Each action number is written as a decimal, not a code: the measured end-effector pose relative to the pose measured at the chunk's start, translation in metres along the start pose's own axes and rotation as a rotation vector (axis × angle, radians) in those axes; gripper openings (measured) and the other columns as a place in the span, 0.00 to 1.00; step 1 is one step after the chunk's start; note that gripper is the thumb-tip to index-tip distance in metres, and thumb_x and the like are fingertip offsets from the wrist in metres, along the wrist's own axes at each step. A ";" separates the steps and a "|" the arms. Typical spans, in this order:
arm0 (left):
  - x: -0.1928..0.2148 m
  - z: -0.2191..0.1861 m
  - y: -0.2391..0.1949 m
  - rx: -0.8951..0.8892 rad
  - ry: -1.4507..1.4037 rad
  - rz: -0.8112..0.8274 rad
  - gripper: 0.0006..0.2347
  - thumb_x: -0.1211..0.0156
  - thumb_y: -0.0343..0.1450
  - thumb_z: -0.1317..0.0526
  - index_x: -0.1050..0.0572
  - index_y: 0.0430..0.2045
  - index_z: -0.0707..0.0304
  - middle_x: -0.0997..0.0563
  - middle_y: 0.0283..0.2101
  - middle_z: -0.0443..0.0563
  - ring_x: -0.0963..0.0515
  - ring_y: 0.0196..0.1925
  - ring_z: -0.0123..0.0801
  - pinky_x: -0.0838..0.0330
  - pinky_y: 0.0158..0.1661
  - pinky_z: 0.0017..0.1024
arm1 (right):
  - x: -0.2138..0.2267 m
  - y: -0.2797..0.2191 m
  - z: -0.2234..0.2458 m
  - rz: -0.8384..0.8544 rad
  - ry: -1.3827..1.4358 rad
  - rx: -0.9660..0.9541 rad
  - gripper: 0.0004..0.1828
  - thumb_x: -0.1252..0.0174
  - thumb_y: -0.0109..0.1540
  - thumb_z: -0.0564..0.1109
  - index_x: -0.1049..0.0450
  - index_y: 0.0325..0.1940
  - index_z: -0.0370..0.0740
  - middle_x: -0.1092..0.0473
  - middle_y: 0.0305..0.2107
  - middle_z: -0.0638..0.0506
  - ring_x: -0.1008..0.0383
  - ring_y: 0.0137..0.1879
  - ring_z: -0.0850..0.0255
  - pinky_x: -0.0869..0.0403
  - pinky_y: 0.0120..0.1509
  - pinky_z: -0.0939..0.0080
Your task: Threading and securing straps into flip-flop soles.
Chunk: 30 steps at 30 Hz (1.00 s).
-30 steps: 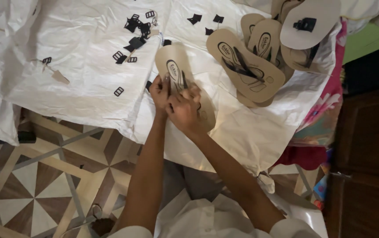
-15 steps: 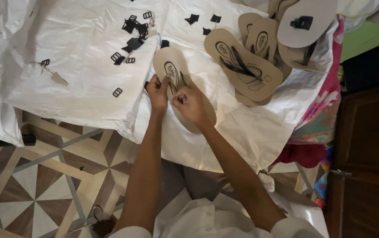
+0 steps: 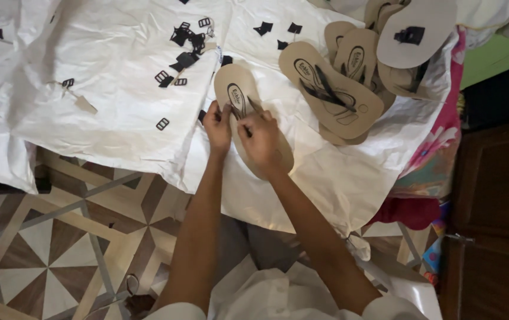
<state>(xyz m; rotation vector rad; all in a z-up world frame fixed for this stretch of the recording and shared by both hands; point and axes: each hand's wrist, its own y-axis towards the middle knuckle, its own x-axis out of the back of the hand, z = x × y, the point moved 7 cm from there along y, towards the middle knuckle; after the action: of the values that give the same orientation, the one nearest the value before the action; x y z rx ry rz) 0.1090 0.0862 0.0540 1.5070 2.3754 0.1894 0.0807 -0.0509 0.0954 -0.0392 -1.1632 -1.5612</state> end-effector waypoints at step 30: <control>0.000 0.058 0.005 0.019 -0.506 0.033 0.14 0.56 0.81 0.66 0.38 0.63 0.66 0.25 0.21 0.50 0.17 0.28 0.33 0.18 0.37 0.27 | 0.134 0.054 -0.046 -0.172 0.017 -0.145 0.25 0.45 0.54 0.23 0.29 0.54 0.35 0.26 0.47 0.38 0.25 0.56 0.39 0.31 0.65 0.43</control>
<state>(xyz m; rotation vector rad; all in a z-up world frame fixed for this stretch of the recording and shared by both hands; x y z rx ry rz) 0.1326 0.0852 0.0010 1.3995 1.9538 -0.1883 0.0972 -0.1726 0.1840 -0.0222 -1.0609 -1.7926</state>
